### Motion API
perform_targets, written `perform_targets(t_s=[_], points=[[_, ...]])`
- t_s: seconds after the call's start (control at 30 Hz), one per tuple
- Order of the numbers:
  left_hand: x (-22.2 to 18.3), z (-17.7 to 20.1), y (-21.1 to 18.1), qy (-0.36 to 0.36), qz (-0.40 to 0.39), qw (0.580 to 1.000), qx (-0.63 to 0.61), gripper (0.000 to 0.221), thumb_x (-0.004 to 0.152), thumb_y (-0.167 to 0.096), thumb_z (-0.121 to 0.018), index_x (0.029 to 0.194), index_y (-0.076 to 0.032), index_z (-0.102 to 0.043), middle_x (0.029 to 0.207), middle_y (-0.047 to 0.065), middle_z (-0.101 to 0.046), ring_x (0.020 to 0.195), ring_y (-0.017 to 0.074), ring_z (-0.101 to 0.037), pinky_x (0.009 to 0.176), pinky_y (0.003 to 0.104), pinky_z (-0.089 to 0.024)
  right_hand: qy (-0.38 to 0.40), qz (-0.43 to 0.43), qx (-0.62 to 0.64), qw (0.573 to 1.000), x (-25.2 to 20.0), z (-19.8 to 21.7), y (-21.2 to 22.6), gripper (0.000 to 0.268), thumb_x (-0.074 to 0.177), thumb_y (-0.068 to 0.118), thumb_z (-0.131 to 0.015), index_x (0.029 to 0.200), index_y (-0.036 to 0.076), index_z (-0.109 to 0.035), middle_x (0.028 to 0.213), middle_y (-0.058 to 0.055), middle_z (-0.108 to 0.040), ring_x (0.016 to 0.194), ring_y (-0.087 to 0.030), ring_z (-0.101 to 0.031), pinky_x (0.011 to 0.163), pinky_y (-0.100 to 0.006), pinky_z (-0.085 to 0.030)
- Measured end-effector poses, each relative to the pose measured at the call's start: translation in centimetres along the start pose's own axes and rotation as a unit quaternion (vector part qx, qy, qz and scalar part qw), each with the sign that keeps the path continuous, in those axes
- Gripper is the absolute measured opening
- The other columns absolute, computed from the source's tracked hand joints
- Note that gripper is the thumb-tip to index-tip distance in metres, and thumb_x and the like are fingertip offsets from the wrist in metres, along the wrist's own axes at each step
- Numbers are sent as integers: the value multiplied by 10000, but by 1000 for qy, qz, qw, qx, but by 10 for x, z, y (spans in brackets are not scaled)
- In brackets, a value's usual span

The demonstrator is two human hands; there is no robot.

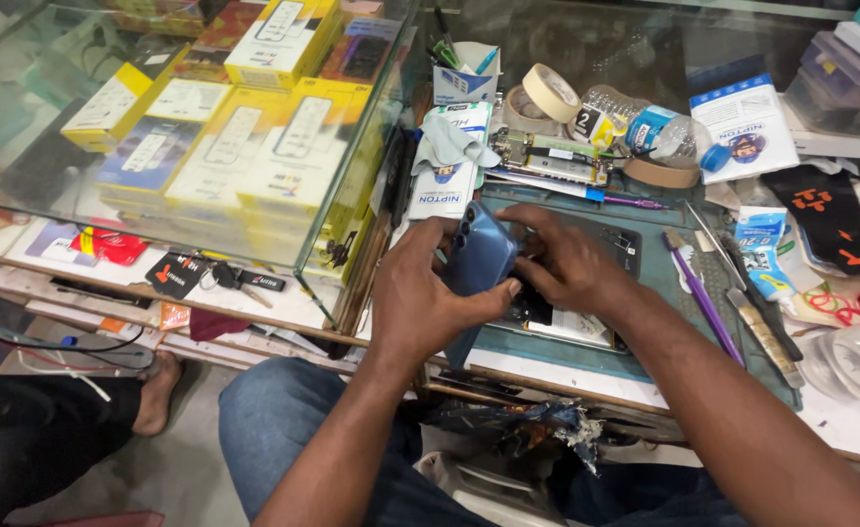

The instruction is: The person uses a screwdriver to remove screws from the back of a disassembled smartphone lying on a workbench. They then pick up a second blue smartphone, inspect its back and sides, and place it back down.

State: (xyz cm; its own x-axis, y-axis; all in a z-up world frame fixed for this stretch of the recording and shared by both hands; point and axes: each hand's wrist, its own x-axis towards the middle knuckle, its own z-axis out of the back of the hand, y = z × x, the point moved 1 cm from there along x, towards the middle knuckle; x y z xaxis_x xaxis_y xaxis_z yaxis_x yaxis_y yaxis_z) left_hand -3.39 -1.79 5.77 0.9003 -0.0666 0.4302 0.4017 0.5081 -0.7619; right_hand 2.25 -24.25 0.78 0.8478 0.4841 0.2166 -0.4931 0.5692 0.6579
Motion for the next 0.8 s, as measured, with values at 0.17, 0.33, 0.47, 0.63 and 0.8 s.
perform_targets(t_s=[0.17, 0.33, 0.47, 0.63, 0.8], points=[[12, -15, 14, 16, -19, 996, -82, 611, 658, -401, -898, 1091, -31, -677, 933, 95, -706, 853, 207, -705, 767, 338, -572, -30, 111, 11, 993, 2, -5, -10, 666, 888, 56, -740, 1450, 159, -398, 1035, -173, -767, 923, -314, -788, 766, -402, -647], [13, -34, 38, 66, 42, 957, -279, 641, 783, -455, -805, 1248, -40, -655, 965, 55, -722, 873, 141, -663, 759, 299, -539, -32, 33, -29, 999, 1, -6, -5, 651, 899, 112, -777, 1425, 185, -400, 927, -139, -783, 782, -286, -795, 640, -407, -621], [9, -55, 61, 90, 66, 882, -457, 755, 848, -578, -750, 1331, -9, -630, 1026, 69, -699, 939, 165, -709, 860, 311, -590, -38, 20, 16, 999, 1, -3, 0, 707, 928, 103, -731, 1496, 196, -321, 982, -118, -787, 790, -252, -802, 614, -396, -618], [3, -63, 75, 112, 131, 799, -576, 895, 846, -672, -697, 1356, 57, -595, 1025, 113, -724, 903, 215, -728, 817, 361, -605, -108, 46, 191, 975, -1, -3, -9, 713, 1021, 24, -603, 1602, 161, -213, 1083, -113, -695, 977, -215, -743, 844, -357, -636], [4, -65, 74, 140, 176, 746, -627, 1032, 844, -756, -657, 1469, 53, -518, 1063, 122, -706, 936, 238, -723, 819, 382, -601, -121, 28, 274, 954, -8, 7, -18, 705, 963, -74, -455, 1604, 129, -240, 939, -85, -608, 858, -167, -653, 821, -327, -587]])
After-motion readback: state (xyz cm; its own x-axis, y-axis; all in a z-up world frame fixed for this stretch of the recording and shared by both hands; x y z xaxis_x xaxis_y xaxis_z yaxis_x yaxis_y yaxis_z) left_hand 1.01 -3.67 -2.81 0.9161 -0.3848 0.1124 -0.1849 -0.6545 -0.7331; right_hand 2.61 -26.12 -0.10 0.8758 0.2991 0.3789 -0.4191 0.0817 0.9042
